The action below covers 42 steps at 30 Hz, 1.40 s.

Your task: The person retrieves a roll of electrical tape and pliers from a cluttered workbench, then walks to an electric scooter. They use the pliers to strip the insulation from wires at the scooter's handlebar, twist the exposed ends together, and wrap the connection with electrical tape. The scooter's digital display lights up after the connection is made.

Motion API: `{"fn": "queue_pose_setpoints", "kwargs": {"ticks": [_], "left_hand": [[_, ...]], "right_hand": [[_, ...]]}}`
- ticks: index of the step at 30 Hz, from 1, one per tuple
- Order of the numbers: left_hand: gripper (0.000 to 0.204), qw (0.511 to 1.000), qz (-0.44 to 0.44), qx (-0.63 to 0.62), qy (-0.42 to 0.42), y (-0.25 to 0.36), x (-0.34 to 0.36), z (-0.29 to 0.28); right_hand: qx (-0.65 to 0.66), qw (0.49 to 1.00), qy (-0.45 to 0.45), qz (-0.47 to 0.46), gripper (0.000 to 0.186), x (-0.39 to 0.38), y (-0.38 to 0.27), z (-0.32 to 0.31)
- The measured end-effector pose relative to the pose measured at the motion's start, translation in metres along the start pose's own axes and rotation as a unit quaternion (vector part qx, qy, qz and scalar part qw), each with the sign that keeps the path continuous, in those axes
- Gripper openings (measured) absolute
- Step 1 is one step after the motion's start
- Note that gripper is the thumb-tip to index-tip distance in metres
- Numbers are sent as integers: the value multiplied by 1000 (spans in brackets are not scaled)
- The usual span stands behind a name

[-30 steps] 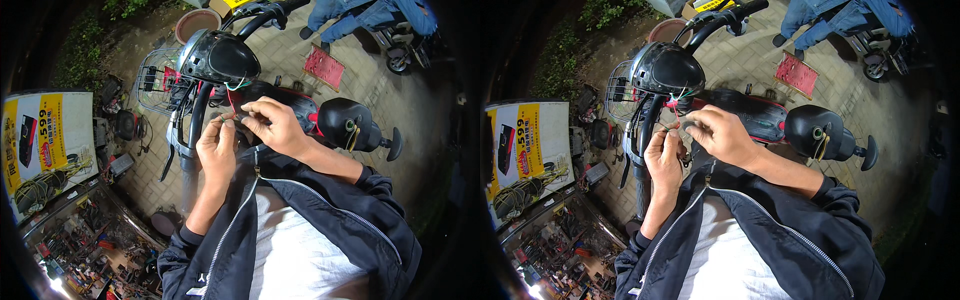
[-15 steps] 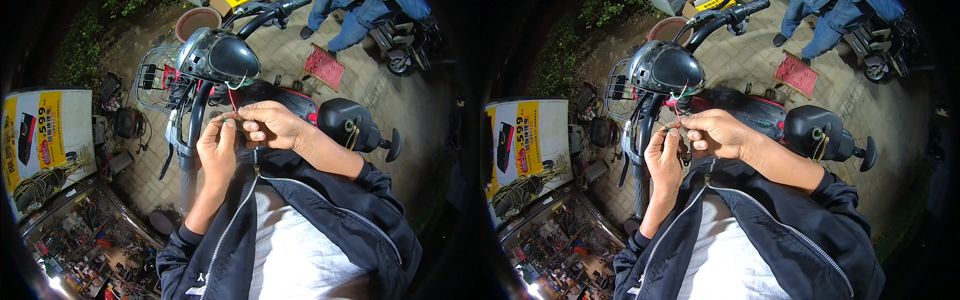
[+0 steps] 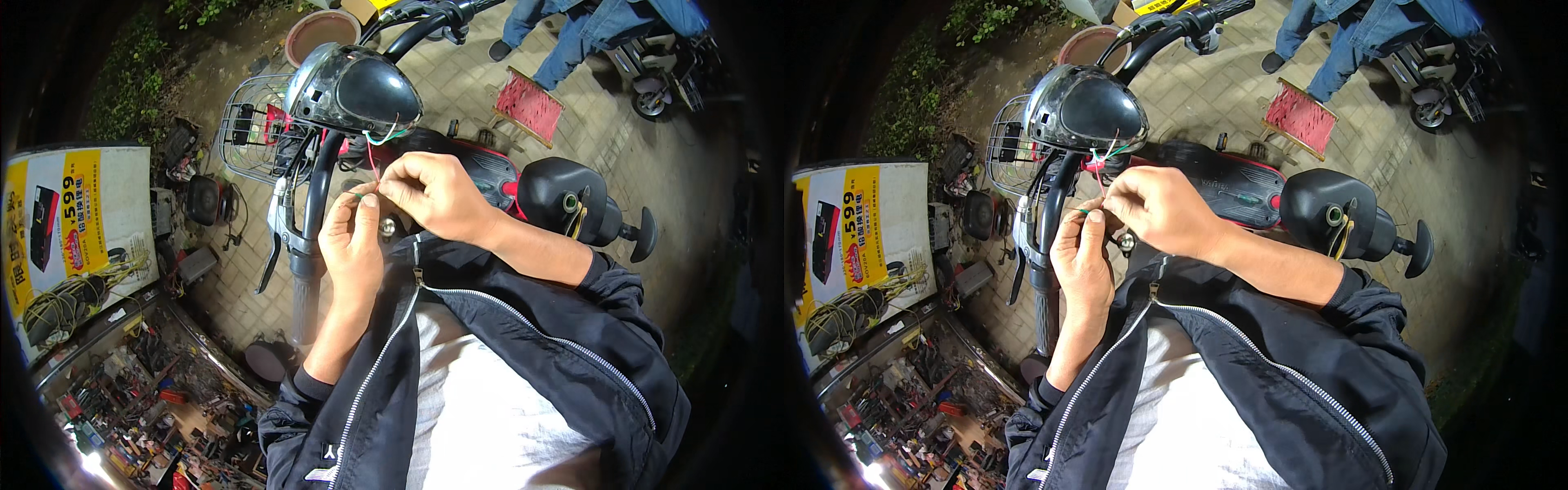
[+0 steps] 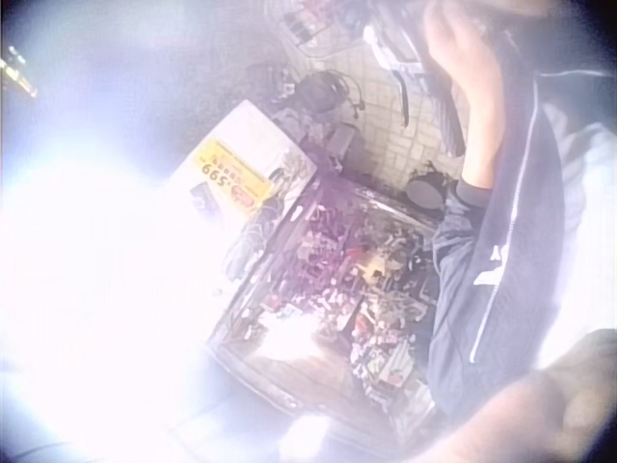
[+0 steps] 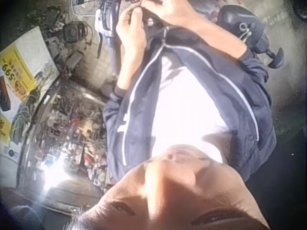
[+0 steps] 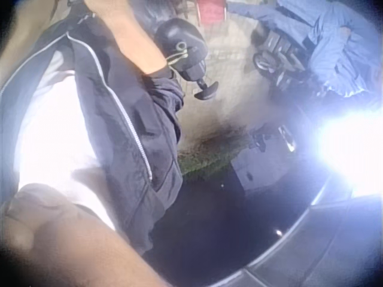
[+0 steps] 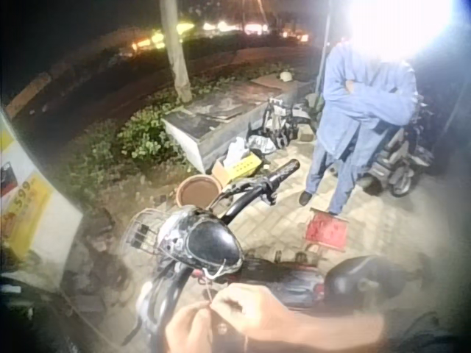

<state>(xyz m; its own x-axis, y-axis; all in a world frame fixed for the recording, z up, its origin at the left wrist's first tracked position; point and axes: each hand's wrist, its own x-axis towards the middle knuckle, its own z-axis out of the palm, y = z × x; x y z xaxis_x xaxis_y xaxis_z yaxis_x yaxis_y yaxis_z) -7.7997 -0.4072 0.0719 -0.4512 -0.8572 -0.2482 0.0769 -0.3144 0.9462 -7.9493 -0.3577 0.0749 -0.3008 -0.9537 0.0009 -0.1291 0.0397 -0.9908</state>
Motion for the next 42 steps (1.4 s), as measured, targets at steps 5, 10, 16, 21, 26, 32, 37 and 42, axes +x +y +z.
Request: {"fn": "queue_pose_setpoints", "kwargs": {"ticks": [5,10,16,21,26,32,37,42], "left_hand": [[14,1000,-10,-11,8,-9,0,0],[12,1000,14,-8,17,-15,4,5],[15,986,54,87,129,-23,9,8],[13,990,71,44,113,-27,19,5],[16,995,33,-55,73,-21,23,2],[46,987,-78,-106,93,-14,9,4],[41,979,-84,-171,70,-10,-2,5],[24,968,-59,-245,15,-10,-2,0]], "right_hand": [[401,837,-38,370,16,9,1,-9],[378,878,74,283,21,-13,19,-40],[250,871,233,354,20,-110,74,-75],[-21,856,392,338,20,-203,121,-111],[-503,737,387,233,29,-243,163,-148],[-538,720,314,307,32,-227,172,-157],[-89,932,292,198,27,-180,116,-129],[147,976,74,142,24,-120,48,-77]]}}
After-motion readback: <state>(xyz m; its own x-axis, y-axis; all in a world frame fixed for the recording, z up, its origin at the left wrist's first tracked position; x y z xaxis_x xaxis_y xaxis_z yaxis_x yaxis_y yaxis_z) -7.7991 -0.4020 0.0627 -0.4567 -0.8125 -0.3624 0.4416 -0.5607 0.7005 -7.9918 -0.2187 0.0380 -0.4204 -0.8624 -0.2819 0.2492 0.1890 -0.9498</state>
